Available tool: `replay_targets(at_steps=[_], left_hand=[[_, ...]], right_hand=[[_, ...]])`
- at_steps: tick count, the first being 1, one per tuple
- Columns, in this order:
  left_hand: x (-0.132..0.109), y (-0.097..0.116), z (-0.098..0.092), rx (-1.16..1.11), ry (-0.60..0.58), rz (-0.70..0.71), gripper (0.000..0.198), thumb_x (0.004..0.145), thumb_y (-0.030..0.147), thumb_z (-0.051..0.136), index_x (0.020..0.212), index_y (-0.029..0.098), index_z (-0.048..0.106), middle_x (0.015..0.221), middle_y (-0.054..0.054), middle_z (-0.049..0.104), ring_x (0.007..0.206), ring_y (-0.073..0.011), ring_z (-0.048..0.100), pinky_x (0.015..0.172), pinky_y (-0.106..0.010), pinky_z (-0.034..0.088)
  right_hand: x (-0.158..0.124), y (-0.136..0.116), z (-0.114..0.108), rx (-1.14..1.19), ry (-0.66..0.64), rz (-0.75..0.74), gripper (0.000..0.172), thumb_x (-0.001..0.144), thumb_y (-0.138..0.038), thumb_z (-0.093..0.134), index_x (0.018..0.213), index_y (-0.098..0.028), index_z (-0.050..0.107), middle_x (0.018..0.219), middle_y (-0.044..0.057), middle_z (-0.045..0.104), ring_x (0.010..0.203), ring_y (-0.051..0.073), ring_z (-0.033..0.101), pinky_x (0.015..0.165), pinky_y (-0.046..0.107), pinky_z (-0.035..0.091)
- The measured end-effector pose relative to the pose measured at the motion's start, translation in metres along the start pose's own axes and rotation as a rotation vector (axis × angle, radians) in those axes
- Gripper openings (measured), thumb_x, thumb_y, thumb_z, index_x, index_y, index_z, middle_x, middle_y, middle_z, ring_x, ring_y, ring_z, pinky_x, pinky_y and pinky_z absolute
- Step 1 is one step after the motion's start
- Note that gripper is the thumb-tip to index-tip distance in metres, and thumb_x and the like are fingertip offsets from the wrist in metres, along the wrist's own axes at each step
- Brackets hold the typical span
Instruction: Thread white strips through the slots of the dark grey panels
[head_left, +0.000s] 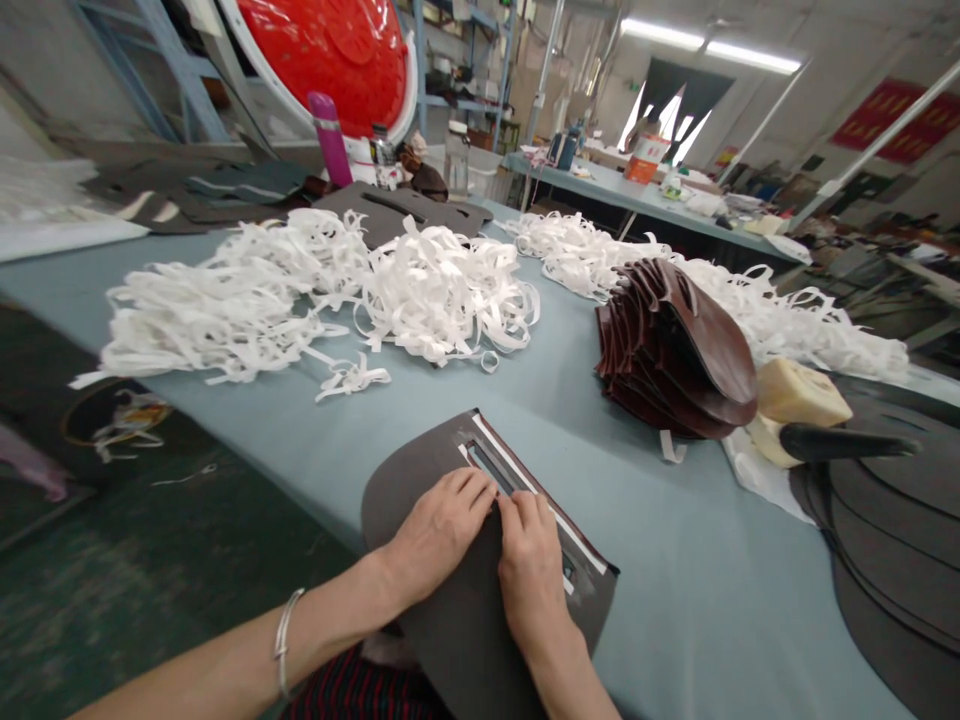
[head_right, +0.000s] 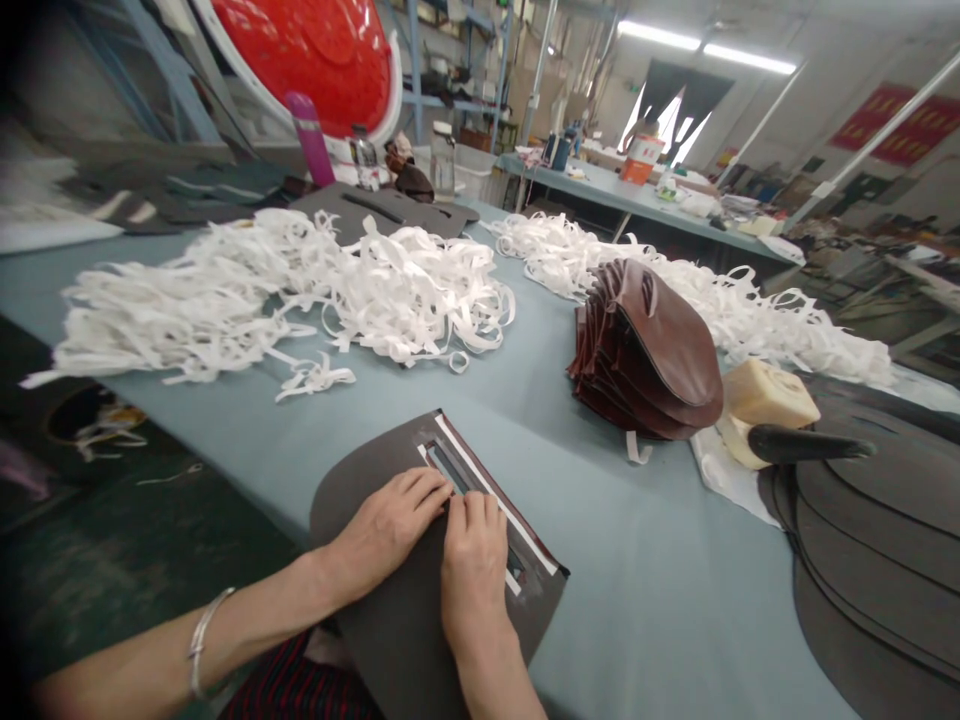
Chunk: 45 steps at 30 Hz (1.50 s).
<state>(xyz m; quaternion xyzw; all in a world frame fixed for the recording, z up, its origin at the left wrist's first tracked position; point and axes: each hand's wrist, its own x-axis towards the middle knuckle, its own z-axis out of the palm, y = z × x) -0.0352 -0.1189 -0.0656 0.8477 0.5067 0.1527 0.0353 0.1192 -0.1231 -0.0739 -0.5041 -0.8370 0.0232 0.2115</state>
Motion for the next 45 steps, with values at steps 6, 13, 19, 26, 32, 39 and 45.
replay_targets(at_steps=[6, 13, 19, 26, 32, 39, 45], left_hand=[[0.000, 0.003, -0.014, 0.058, -0.107, 0.181, 0.027, 0.090, 0.015, 0.047, 0.117, 0.017, 0.053, 0.117, -0.008, 0.056, 0.115, -0.0238, 0.048, 0.097, -0.038, 0.042], [-0.004, 0.021, -0.018, 0.136, -0.110, 0.237, 0.022, 0.090, 0.014, 0.045, 0.109, 0.013, 0.055, 0.110, -0.010, 0.059, 0.108, -0.0234, 0.052, 0.091, -0.037, 0.043], [-0.008, 0.027, -0.016, 0.080, -0.127, 0.287, 0.018, 0.091, 0.015, 0.043, 0.103, 0.014, 0.056, 0.103, -0.008, 0.060, 0.096, -0.0211, 0.054, 0.082, -0.035, 0.045], [-0.009, 0.036, -0.015, -0.019, -0.113, 0.312, 0.012, 0.089, 0.015, 0.048, 0.097, 0.016, 0.057, 0.097, -0.006, 0.061, 0.097, -0.0209, 0.054, 0.084, -0.034, 0.044], [-0.016, 0.050, -0.011, -0.019, -0.096, 0.304, 0.017, 0.089, 0.014, 0.048, 0.104, 0.015, 0.056, 0.108, -0.009, 0.062, 0.106, -0.0207, 0.054, 0.089, -0.034, 0.043], [-0.023, 0.060, -0.009, -0.042, -0.093, 0.313, 0.024, 0.088, 0.018, 0.051, 0.113, 0.016, 0.053, 0.118, -0.010, 0.060, 0.115, -0.0210, 0.051, 0.095, -0.035, 0.042], [-0.028, 0.069, -0.005, -0.044, -0.105, 0.331, 0.025, 0.090, 0.018, 0.048, 0.115, 0.016, 0.054, 0.116, -0.009, 0.061, 0.115, -0.0200, 0.052, 0.098, -0.035, 0.041]], right_hand=[[-0.026, 0.012, -0.015, -0.028, 0.001, -0.082, 0.026, 0.091, -0.007, 0.035, 0.103, -0.013, 0.057, 0.092, 0.011, 0.056, 0.086, 0.024, 0.050, 0.075, 0.039, 0.046], [-0.044, 0.021, -0.018, -0.053, -0.030, -0.093, 0.026, 0.089, -0.007, 0.037, 0.106, -0.015, 0.055, 0.095, 0.011, 0.057, 0.086, 0.024, 0.051, 0.072, 0.036, 0.045], [-0.063, 0.023, -0.033, -0.009, -0.071, -0.046, 0.026, 0.088, -0.006, 0.037, 0.102, -0.018, 0.056, 0.092, 0.008, 0.058, 0.084, 0.022, 0.052, 0.070, 0.034, 0.042], [-0.065, 0.019, -0.043, 0.028, -0.141, 0.010, 0.025, 0.086, -0.004, 0.039, 0.097, -0.019, 0.056, 0.090, 0.006, 0.058, 0.081, 0.021, 0.050, 0.069, 0.033, 0.039], [-0.070, 0.019, -0.044, -0.011, -0.123, -0.029, 0.025, 0.088, -0.005, 0.038, 0.098, -0.017, 0.057, 0.091, 0.008, 0.058, 0.081, 0.021, 0.048, 0.068, 0.033, 0.037], [-0.085, 0.020, -0.046, -0.069, -0.014, -0.110, 0.026, 0.092, -0.009, 0.034, 0.101, -0.015, 0.058, 0.093, 0.010, 0.060, 0.080, 0.021, 0.049, 0.066, 0.034, 0.037], [-0.097, 0.017, -0.050, -0.080, 0.048, -0.201, 0.031, 0.092, -0.008, 0.033, 0.109, -0.011, 0.058, 0.101, 0.015, 0.064, 0.092, 0.026, 0.053, 0.077, 0.041, 0.040]])
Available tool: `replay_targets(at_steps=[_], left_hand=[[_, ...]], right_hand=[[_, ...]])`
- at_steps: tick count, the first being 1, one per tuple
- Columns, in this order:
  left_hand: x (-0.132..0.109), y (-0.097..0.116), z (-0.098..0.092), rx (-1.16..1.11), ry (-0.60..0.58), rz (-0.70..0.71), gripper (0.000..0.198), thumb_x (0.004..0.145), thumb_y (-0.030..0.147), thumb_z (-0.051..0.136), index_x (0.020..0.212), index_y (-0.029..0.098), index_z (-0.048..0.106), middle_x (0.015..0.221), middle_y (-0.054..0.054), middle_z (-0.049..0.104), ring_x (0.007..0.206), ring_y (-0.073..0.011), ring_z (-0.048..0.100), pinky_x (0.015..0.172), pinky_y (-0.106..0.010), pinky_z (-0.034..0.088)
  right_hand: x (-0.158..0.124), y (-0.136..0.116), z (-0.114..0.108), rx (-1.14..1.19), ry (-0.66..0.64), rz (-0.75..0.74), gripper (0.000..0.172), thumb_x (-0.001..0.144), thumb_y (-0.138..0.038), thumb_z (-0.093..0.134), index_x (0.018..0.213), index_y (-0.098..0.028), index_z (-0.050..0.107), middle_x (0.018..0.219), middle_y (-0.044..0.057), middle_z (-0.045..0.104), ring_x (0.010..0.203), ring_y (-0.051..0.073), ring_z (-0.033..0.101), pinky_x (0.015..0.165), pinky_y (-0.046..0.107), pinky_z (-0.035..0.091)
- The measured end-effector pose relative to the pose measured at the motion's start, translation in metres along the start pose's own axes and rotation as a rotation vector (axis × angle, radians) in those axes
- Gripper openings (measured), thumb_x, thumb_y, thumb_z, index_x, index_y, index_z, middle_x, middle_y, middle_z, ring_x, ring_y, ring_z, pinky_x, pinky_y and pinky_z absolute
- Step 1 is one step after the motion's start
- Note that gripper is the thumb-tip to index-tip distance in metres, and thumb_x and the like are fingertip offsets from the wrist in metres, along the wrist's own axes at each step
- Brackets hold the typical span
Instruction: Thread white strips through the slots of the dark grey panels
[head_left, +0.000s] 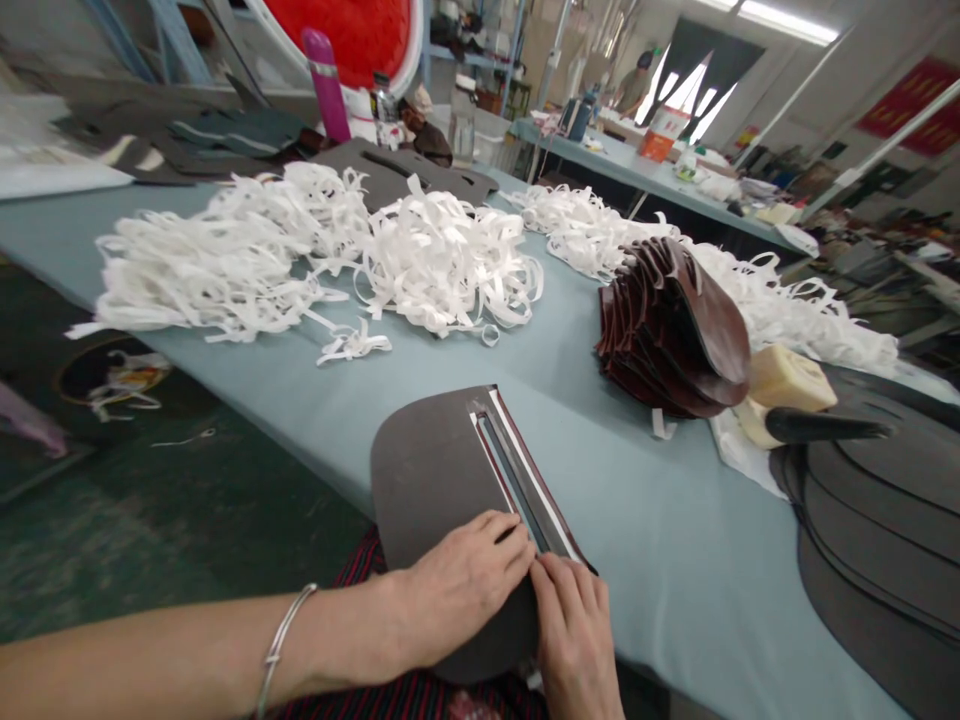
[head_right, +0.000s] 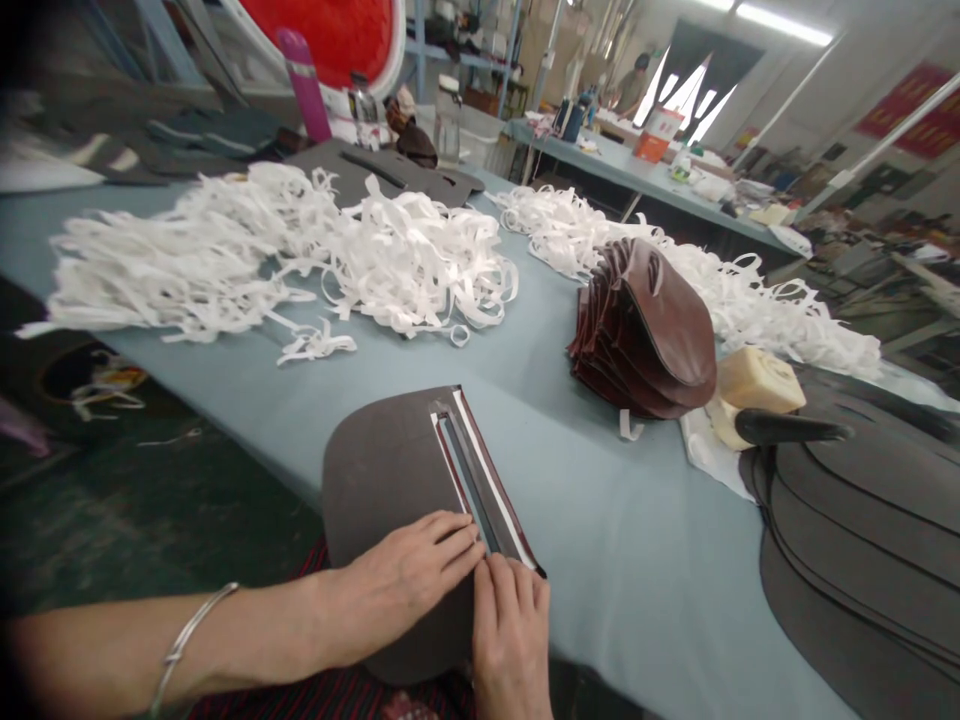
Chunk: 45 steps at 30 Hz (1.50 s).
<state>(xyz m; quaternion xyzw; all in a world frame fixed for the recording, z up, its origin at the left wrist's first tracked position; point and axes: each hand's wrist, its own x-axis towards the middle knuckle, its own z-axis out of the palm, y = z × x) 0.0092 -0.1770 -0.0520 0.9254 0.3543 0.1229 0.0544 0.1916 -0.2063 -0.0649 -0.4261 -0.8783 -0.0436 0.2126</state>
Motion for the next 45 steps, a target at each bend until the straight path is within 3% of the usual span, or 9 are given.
replay_targets(at_steps=[10, 16, 20, 28, 31, 34, 38, 42, 45], left_hand=[[-0.011, 0.013, 0.022, 0.072, 0.029, -0.008, 0.036, 0.092, 0.019, 0.042, 0.127, 0.013, 0.049, 0.130, -0.010, 0.054, 0.126, -0.0267, 0.044, 0.107, -0.042, 0.038], [-0.011, 0.002, 0.019, -0.151, 0.065, -0.088, 0.031, 0.089, 0.011, 0.043, 0.119, 0.014, 0.051, 0.128, -0.012, 0.052, 0.127, -0.0233, 0.043, 0.107, -0.043, 0.042], [-0.012, 0.003, 0.023, -0.202, 0.114, -0.122, 0.028, 0.088, 0.011, 0.043, 0.115, 0.014, 0.051, 0.125, -0.013, 0.053, 0.126, -0.0241, 0.044, 0.105, -0.046, 0.045], [-0.009, 0.010, 0.022, -0.148, 0.036, -0.096, 0.050, 0.083, 0.006, 0.043, 0.131, 0.020, 0.046, 0.128, -0.012, 0.049, 0.125, -0.0288, 0.042, 0.101, -0.052, 0.046], [-0.007, 0.012, 0.015, -0.159, 0.018, -0.087, 0.047, 0.083, 0.006, 0.043, 0.128, 0.020, 0.049, 0.128, -0.012, 0.049, 0.125, -0.0284, 0.042, 0.102, -0.050, 0.045], [-0.001, -0.004, 0.005, -0.187, 0.033, -0.165, 0.037, 0.088, 0.011, 0.043, 0.122, 0.021, 0.053, 0.123, -0.010, 0.053, 0.120, -0.0237, 0.047, 0.102, -0.045, 0.044], [0.006, -0.055, -0.007, -0.020, 0.128, -0.358, 0.038, 0.091, 0.020, 0.044, 0.129, 0.018, 0.046, 0.130, -0.012, 0.050, 0.124, -0.0257, 0.044, 0.103, -0.049, 0.040], [0.007, -0.093, -0.013, 0.040, 0.067, -0.303, 0.036, 0.092, 0.027, 0.045, 0.127, 0.018, 0.047, 0.133, -0.011, 0.051, 0.126, -0.0257, 0.043, 0.103, -0.049, 0.038], [0.003, -0.092, -0.018, -0.012, -0.006, -0.273, 0.049, 0.090, 0.038, 0.048, 0.134, 0.017, 0.040, 0.139, -0.013, 0.046, 0.132, -0.0264, 0.036, 0.107, -0.049, 0.034]], right_hand=[[-0.018, 0.004, -0.003, 0.072, -0.028, -0.016, 0.032, 0.095, -0.011, 0.032, 0.111, -0.014, 0.060, 0.111, 0.012, 0.065, 0.098, 0.023, 0.054, 0.085, 0.045, 0.040], [-0.021, 0.002, 0.004, 0.327, 0.113, 0.249, 0.019, 0.091, -0.007, 0.042, 0.098, -0.017, 0.057, 0.095, 0.008, 0.060, 0.087, 0.018, 0.054, 0.078, 0.038, 0.047], [-0.026, 0.006, 0.007, 0.466, 0.246, 0.398, 0.019, 0.088, -0.007, 0.046, 0.100, -0.019, 0.053, 0.104, 0.010, 0.059, 0.098, 0.019, 0.056, 0.082, 0.038, 0.050], [-0.029, 0.006, 0.009, 0.394, 0.180, 0.298, 0.031, 0.086, -0.002, 0.041, 0.108, -0.021, 0.052, 0.110, 0.009, 0.065, 0.099, 0.019, 0.057, 0.085, 0.040, 0.049], [-0.028, 0.005, 0.009, 0.322, 0.145, 0.251, 0.031, 0.085, -0.001, 0.040, 0.107, -0.020, 0.053, 0.109, 0.008, 0.065, 0.097, 0.019, 0.056, 0.083, 0.039, 0.048], [-0.029, 0.006, 0.013, 0.303, 0.161, 0.229, 0.030, 0.084, 0.000, 0.040, 0.102, -0.019, 0.054, 0.105, 0.008, 0.066, 0.093, 0.020, 0.056, 0.079, 0.038, 0.047], [-0.032, 0.010, 0.023, 0.299, 0.199, 0.197, 0.031, 0.082, -0.001, 0.041, 0.102, -0.020, 0.054, 0.105, 0.008, 0.066, 0.094, 0.020, 0.056, 0.080, 0.039, 0.045], [-0.025, 0.009, 0.019, 0.288, 0.220, 0.186, 0.029, 0.081, -0.001, 0.042, 0.100, -0.020, 0.056, 0.101, 0.007, 0.067, 0.089, 0.020, 0.058, 0.078, 0.038, 0.045], [-0.011, 0.009, 0.008, 0.329, 0.165, 0.213, 0.024, 0.083, -0.003, 0.043, 0.092, -0.021, 0.056, 0.090, 0.006, 0.066, 0.085, 0.019, 0.058, 0.076, 0.037, 0.046]])
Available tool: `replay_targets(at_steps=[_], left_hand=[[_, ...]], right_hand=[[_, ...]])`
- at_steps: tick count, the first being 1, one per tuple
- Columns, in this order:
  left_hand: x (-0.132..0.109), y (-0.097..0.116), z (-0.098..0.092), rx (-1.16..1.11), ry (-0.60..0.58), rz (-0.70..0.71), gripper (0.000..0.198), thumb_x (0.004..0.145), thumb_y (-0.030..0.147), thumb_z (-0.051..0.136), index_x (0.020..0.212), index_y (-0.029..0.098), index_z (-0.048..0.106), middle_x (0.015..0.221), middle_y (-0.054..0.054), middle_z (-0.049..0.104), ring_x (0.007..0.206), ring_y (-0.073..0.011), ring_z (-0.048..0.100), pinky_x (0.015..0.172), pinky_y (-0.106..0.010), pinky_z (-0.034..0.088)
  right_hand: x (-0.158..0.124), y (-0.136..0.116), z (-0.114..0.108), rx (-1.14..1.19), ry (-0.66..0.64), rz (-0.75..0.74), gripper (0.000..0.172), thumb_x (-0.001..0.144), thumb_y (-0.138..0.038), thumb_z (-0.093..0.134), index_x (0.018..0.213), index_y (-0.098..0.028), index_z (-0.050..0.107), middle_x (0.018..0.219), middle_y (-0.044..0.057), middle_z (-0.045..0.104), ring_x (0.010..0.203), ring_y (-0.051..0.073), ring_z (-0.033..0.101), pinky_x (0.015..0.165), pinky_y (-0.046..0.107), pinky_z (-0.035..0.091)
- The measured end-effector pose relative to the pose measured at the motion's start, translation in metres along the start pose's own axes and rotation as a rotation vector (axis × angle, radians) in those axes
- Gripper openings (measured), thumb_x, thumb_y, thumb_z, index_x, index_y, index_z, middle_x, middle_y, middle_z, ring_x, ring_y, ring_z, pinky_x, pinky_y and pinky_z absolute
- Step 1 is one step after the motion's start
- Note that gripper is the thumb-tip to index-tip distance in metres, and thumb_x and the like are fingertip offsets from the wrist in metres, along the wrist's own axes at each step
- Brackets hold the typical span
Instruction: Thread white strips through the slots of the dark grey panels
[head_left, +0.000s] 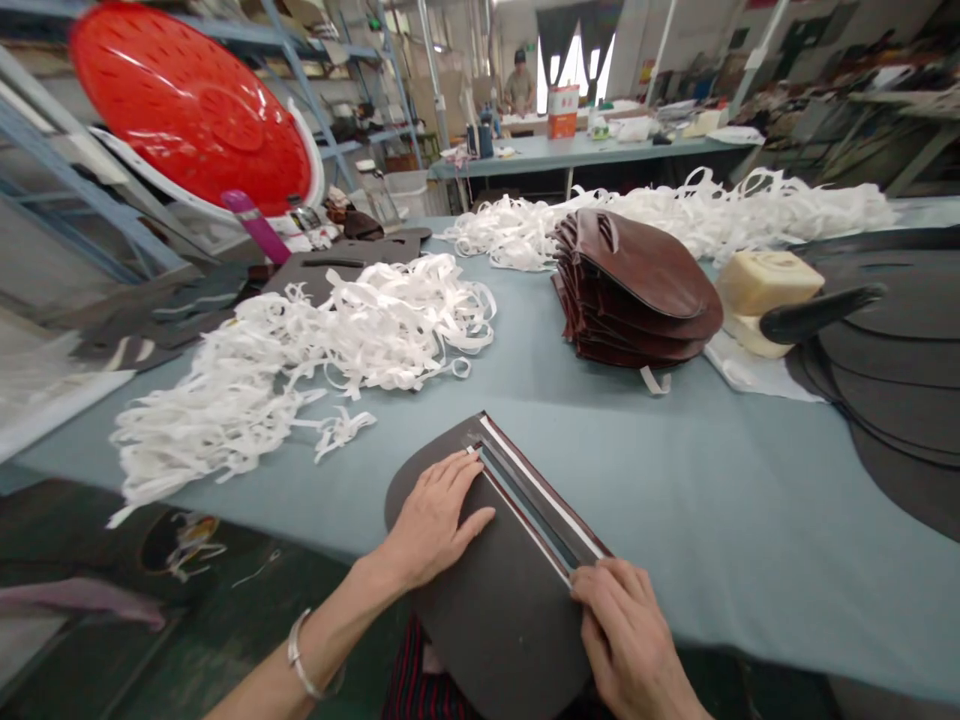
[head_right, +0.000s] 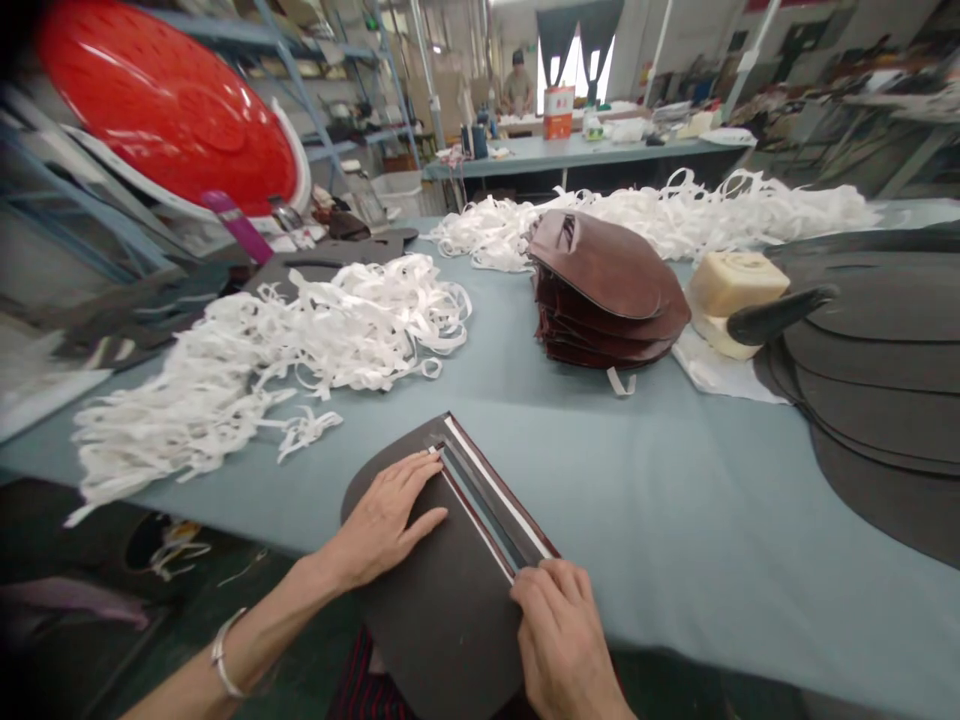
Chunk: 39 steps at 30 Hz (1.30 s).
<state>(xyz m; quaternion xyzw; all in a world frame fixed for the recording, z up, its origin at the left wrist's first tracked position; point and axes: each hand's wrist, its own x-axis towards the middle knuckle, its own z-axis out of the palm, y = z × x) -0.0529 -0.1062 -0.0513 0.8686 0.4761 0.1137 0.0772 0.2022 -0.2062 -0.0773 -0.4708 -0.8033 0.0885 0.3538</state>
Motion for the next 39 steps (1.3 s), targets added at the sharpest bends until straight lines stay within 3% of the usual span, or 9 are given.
replay_targets(at_steps=[6, 12, 15, 20, 24, 28, 33, 36, 39], left_hand=[[-0.012, 0.022, -0.014, -0.049, -0.090, -0.036, 0.086, 0.066, 0.047, 0.072, 0.140, 0.025, 0.034, 0.145, -0.011, 0.036, 0.133, -0.0329, 0.030, 0.109, -0.051, 0.027], [0.015, 0.005, -0.016, 0.003, 0.080, -0.142, 0.043, 0.073, 0.033, 0.068, 0.113, 0.023, 0.055, 0.113, -0.007, 0.057, 0.112, -0.0261, 0.047, 0.099, -0.044, 0.036], [0.026, -0.020, -0.013, 0.049, 0.197, -0.180, 0.030, 0.083, 0.029, 0.058, 0.113, 0.024, 0.055, 0.116, -0.006, 0.057, 0.114, -0.0235, 0.047, 0.099, -0.042, 0.035], [0.015, -0.102, -0.020, 0.202, 0.551, -0.648, 0.038, 0.083, 0.019, 0.054, 0.122, 0.018, 0.052, 0.137, -0.018, 0.042, 0.131, -0.0356, 0.031, 0.103, -0.057, 0.025], [-0.008, -0.150, -0.026, 0.084, 0.541, -0.636, 0.013, 0.085, 0.019, 0.052, 0.095, 0.017, 0.060, 0.107, -0.013, 0.059, 0.111, -0.0305, 0.050, 0.092, -0.050, 0.040], [-0.017, -0.132, -0.021, -0.026, 0.494, -0.443, 0.011, 0.088, 0.022, 0.051, 0.097, 0.020, 0.057, 0.099, -0.005, 0.060, 0.100, -0.0190, 0.054, 0.090, -0.034, 0.045], [-0.013, -0.078, -0.020, -0.204, 0.501, -0.200, 0.015, 0.087, 0.015, 0.052, 0.100, 0.022, 0.055, 0.106, -0.005, 0.058, 0.108, -0.0189, 0.051, 0.096, -0.036, 0.041], [-0.010, -0.062, -0.024, -0.326, 0.534, -0.152, 0.020, 0.084, 0.010, 0.052, 0.101, 0.022, 0.053, 0.107, -0.006, 0.057, 0.110, -0.0194, 0.050, 0.097, -0.037, 0.040], [-0.008, -0.058, -0.027, -0.449, 0.494, -0.175, 0.012, 0.084, 0.012, 0.054, 0.092, 0.021, 0.052, 0.110, -0.006, 0.056, 0.110, -0.0188, 0.051, 0.097, -0.036, 0.040]], right_hand=[[0.020, 0.002, 0.000, -0.161, -0.013, -0.021, 0.027, 0.086, -0.018, 0.051, 0.112, -0.017, 0.057, 0.111, 0.012, 0.062, 0.106, 0.026, 0.055, 0.088, 0.042, 0.045], [0.022, -0.004, 0.031, -0.137, -0.031, -0.273, 0.023, 0.082, -0.026, 0.057, 0.103, -0.020, 0.061, 0.096, 0.008, 0.068, 0.087, 0.021, 0.062, 0.073, 0.032, 0.048], [0.032, 0.001, 0.043, -0.234, -0.023, -0.346, 0.028, 0.079, -0.029, 0.058, 0.107, -0.024, 0.061, 0.113, 0.009, 0.065, 0.101, 0.026, 0.059, 0.079, 0.037, 0.045], [0.042, 0.017, 0.050, -0.465, -0.010, -0.276, 0.036, 0.078, -0.037, 0.061, 0.111, -0.024, 0.062, 0.115, 0.014, 0.063, 0.096, 0.030, 0.060, 0.075, 0.041, 0.041], [0.052, 0.006, 0.057, -0.299, -0.083, -0.255, 0.030, 0.077, -0.042, 0.065, 0.102, -0.026, 0.063, 0.094, 0.008, 0.064, 0.081, 0.024, 0.060, 0.067, 0.035, 0.041], [0.098, -0.028, 0.067, 0.018, -0.137, -0.023, 0.019, 0.086, -0.030, 0.056, 0.103, -0.023, 0.060, 0.098, 0.007, 0.061, 0.089, 0.023, 0.056, 0.075, 0.036, 0.041], [0.171, -0.057, 0.093, 0.610, -0.107, 0.313, 0.022, 0.083, -0.026, 0.057, 0.104, -0.021, 0.063, 0.094, 0.005, 0.060, 0.085, 0.019, 0.052, 0.078, 0.032, 0.039], [0.186, -0.060, 0.108, 1.002, -0.105, 0.658, 0.013, 0.073, -0.030, 0.068, 0.076, -0.018, 0.064, 0.069, -0.002, 0.056, 0.064, 0.012, 0.046, 0.064, 0.027, 0.037], [0.180, -0.055, 0.113, 1.148, -0.101, 0.768, 0.019, 0.070, -0.033, 0.070, 0.070, -0.017, 0.060, 0.061, -0.005, 0.052, 0.055, 0.009, 0.042, 0.055, 0.024, 0.033]])
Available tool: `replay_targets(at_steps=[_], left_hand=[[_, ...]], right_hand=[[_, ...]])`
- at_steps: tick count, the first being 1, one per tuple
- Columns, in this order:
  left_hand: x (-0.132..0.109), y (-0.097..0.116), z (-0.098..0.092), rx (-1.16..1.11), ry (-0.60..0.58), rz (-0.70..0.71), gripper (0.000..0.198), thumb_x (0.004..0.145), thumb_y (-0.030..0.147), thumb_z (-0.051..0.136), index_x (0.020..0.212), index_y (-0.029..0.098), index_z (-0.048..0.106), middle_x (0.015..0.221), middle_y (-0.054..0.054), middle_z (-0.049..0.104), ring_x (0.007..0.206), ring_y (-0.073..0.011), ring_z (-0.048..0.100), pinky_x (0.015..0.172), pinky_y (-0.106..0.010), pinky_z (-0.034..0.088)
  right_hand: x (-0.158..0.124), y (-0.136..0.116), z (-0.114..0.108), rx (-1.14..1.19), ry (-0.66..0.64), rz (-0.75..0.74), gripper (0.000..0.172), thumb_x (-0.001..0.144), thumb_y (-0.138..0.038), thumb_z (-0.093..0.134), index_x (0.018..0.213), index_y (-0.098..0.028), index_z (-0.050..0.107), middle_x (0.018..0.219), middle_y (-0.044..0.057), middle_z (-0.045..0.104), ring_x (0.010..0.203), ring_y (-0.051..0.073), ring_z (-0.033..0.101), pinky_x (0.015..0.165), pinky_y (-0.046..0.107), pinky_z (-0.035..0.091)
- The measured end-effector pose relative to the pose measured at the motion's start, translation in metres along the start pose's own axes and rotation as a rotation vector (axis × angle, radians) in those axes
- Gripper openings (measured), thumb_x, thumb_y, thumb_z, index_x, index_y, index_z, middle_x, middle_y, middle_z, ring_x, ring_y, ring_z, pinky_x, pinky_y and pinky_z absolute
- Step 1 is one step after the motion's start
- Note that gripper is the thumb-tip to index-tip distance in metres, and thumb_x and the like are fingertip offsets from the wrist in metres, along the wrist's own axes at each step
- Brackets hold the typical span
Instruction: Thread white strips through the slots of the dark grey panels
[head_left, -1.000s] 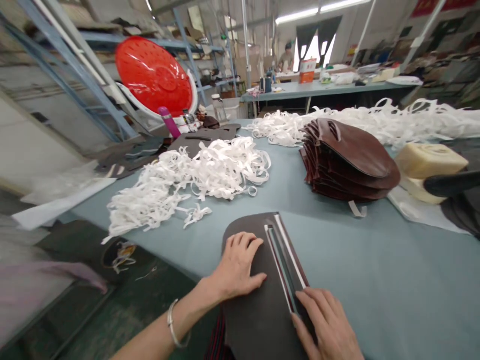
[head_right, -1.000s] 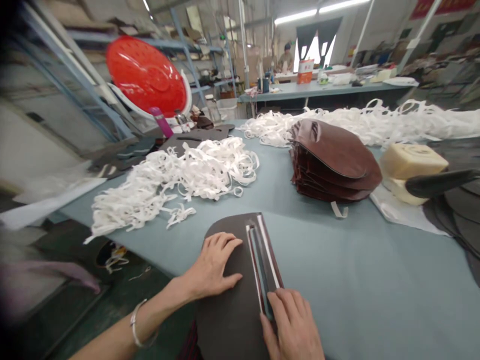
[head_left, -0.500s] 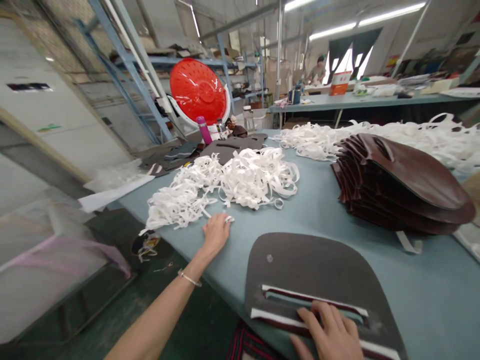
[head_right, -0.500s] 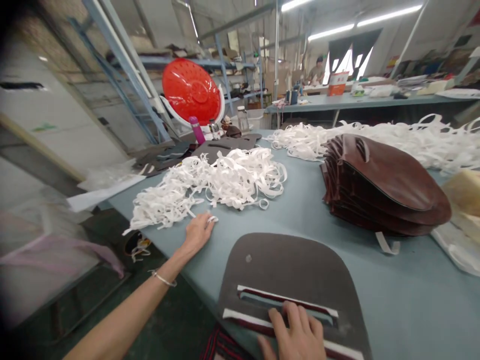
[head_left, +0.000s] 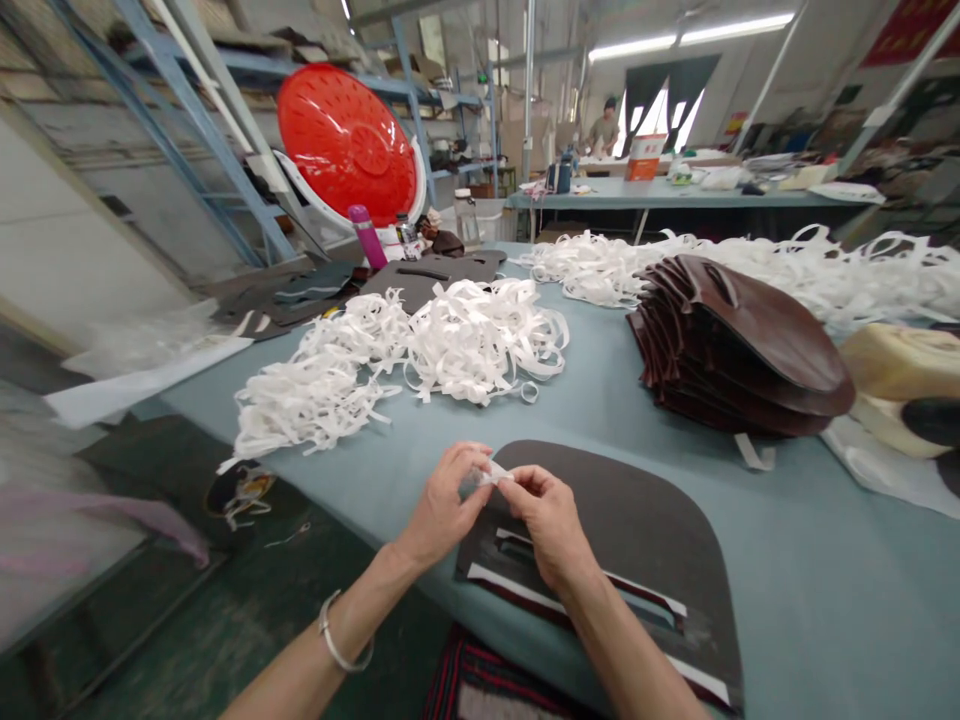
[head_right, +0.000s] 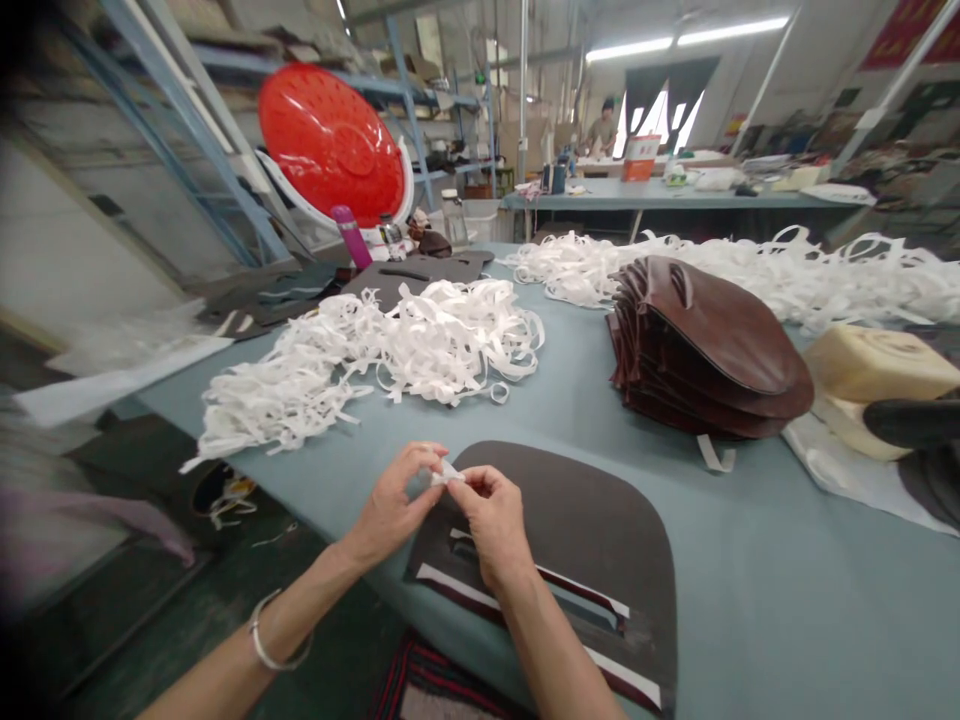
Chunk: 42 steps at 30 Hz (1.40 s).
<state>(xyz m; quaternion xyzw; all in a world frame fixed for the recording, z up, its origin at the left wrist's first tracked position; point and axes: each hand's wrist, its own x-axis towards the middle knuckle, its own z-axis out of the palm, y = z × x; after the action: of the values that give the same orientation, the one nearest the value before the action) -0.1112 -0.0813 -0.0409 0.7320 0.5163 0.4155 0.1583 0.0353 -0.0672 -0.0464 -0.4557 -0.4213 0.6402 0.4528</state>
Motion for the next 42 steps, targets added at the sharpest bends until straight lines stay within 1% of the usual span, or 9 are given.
replay_targets(at_steps=[4, 9, 20, 26, 29, 33, 36, 39, 42], left_hand=[[0.003, -0.012, -0.003, -0.042, -0.099, -0.063, 0.009, 0.084, 0.013, 0.051, 0.081, 0.021, 0.049, 0.103, -0.004, 0.058, 0.101, -0.0159, 0.055, 0.086, -0.030, 0.045], [0.020, -0.042, -0.018, 0.126, -0.068, -0.094, 0.007, 0.081, 0.014, 0.048, 0.081, 0.021, 0.049, 0.092, -0.002, 0.059, 0.088, -0.0150, 0.056, 0.077, -0.028, 0.045], [0.073, -0.100, -0.058, 0.372, -0.012, -0.279, 0.011, 0.079, 0.019, 0.051, 0.073, 0.015, 0.059, 0.074, 0.000, 0.063, 0.075, -0.0158, 0.060, 0.071, -0.028, 0.046], [0.076, -0.113, -0.080, 0.508, -0.110, -0.326, 0.028, 0.086, 0.032, 0.060, 0.105, 0.012, 0.060, 0.107, -0.008, 0.061, 0.097, -0.0222, 0.059, 0.083, -0.042, 0.050], [0.076, -0.089, -0.070, 0.558, -0.064, -0.273, 0.031, 0.079, 0.019, 0.064, 0.109, 0.014, 0.060, 0.120, -0.014, 0.055, 0.116, -0.0347, 0.047, 0.096, -0.054, 0.039], [0.072, -0.040, -0.030, 0.460, -0.152, -0.086, 0.021, 0.088, 0.024, 0.050, 0.105, 0.021, 0.062, 0.109, -0.007, 0.061, 0.106, -0.0227, 0.055, 0.097, -0.040, 0.041], [0.065, -0.015, 0.011, 0.369, -0.261, -0.001, 0.026, 0.085, 0.032, 0.056, 0.108, 0.023, 0.062, 0.105, -0.007, 0.063, 0.102, -0.0221, 0.057, 0.093, -0.037, 0.043], [0.060, -0.012, 0.040, 0.343, -0.296, -0.028, 0.015, 0.079, 0.024, 0.063, 0.092, 0.023, 0.068, 0.090, -0.004, 0.067, 0.087, -0.0196, 0.061, 0.080, -0.031, 0.046], [0.066, -0.028, 0.040, 0.333, -0.269, -0.102, 0.010, 0.080, 0.023, 0.059, 0.076, 0.022, 0.069, 0.073, 0.000, 0.067, 0.070, -0.0151, 0.061, 0.067, -0.025, 0.046]], right_hand=[[-0.006, 0.001, -0.027, 0.162, -0.026, 0.089, 0.026, 0.068, -0.037, 0.072, 0.065, -0.017, 0.056, 0.058, -0.005, 0.050, 0.054, 0.008, 0.044, 0.054, 0.023, 0.036], [-0.012, -0.010, -0.059, 0.242, -0.032, 0.102, 0.029, 0.064, -0.036, 0.078, 0.066, -0.016, 0.058, 0.068, -0.001, 0.060, 0.065, 0.009, 0.052, 0.065, 0.023, 0.041], [-0.043, -0.017, -0.086, -0.094, -0.183, 0.157, 0.025, 0.073, -0.033, 0.065, 0.065, -0.019, 0.046, 0.056, -0.001, 0.063, 0.044, 0.008, 0.051, 0.044, 0.020, 0.036], [-0.050, -0.018, -0.100, -0.304, -0.099, 0.212, 0.020, 0.076, -0.035, 0.059, 0.074, -0.020, 0.046, 0.052, -0.006, 0.058, 0.035, 0.005, 0.039, 0.034, 0.016, 0.023], [-0.049, -0.016, -0.096, -0.344, -0.102, 0.193, 0.021, 0.077, -0.039, 0.057, 0.074, -0.019, 0.049, 0.050, -0.007, 0.054, 0.035, 0.004, 0.037, 0.035, 0.016, 0.022], [-0.048, -0.012, -0.090, -0.423, -0.135, 0.177, 0.018, 0.077, -0.037, 0.056, 0.075, -0.020, 0.049, 0.048, -0.008, 0.052, 0.033, 0.005, 0.034, 0.035, 0.017, 0.022], [-0.049, -0.011, -0.086, -0.489, -0.138, 0.164, 0.009, 0.076, -0.028, 0.054, 0.075, -0.020, 0.050, 0.048, -0.008, 0.053, 0.035, 0.005, 0.033, 0.037, 0.017, 0.023], [-0.056, -0.011, -0.086, -0.555, -0.114, 0.117, 0.007, 0.078, -0.025, 0.053, 0.074, -0.020, 0.051, 0.050, -0.006, 0.056, 0.038, 0.006, 0.036, 0.041, 0.018, 0.025], [-0.068, -0.011, -0.090, -0.624, -0.085, 0.053, 0.015, 0.082, -0.028, 0.052, 0.070, -0.020, 0.053, 0.050, -0.005, 0.055, 0.043, 0.007, 0.040, 0.045, 0.020, 0.027]])
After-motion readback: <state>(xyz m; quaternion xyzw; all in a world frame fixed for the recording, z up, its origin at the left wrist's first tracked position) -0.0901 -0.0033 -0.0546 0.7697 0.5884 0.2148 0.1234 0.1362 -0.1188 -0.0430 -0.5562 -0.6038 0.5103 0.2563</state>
